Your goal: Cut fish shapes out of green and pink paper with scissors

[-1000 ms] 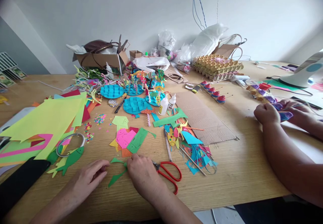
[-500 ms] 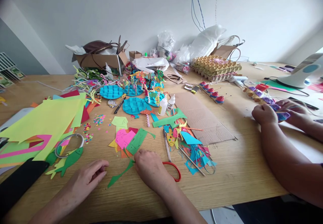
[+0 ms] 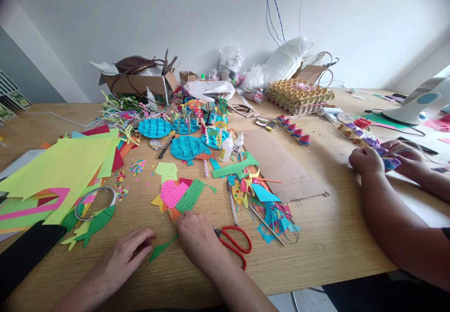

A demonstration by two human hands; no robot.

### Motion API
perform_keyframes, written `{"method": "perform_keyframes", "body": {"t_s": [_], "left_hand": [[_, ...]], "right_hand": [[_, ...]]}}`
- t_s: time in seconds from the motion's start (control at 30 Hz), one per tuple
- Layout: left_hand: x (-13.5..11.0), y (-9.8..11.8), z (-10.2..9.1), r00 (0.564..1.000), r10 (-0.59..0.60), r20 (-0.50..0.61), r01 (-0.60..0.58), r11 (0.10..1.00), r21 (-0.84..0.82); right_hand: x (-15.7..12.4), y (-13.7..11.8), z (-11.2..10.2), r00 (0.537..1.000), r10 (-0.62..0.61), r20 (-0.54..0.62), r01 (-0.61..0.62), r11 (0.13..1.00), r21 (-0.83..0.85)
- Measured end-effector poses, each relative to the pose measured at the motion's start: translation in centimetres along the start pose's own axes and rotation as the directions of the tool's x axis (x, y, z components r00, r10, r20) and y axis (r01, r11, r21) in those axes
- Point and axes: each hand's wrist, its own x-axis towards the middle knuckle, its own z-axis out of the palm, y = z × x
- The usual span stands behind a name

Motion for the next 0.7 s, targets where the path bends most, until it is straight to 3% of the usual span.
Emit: {"method": "perform_keyframes", "body": {"t_s": [0.2,0.37,0.5,0.7], "left_hand": [[-0.2,0.2,0.0,1.0,0.001,-0.015,-0.001,1.0,-0.019],[-0.1,-0.3,-0.2,0.997,-0.011,-0.079,0.009,1.0,-0.03],[0.1,0.4,0.4,0.999,-0.01,-0.033,0.011,1.0,0.02],[0.4,1.8,1.1,0.999,-0.022,0.03,0.018,0.99,0.138]], "right_hand": [[0.0,0.0,1.0,1.0,-0.01,-0.003,0.01,1.0,0.013],[-0.9,1.7,0.0,0.999,0.045,-0.03,-0.043,0.998,0.055],[-1.1,2.0,-0.7,0.998,0.047,-0.035,-0.045,0.997,0.066],[-0.3,0.8,-0.1,0.999,0.045,-0.017,-0.044,0.998,0.038]]}}
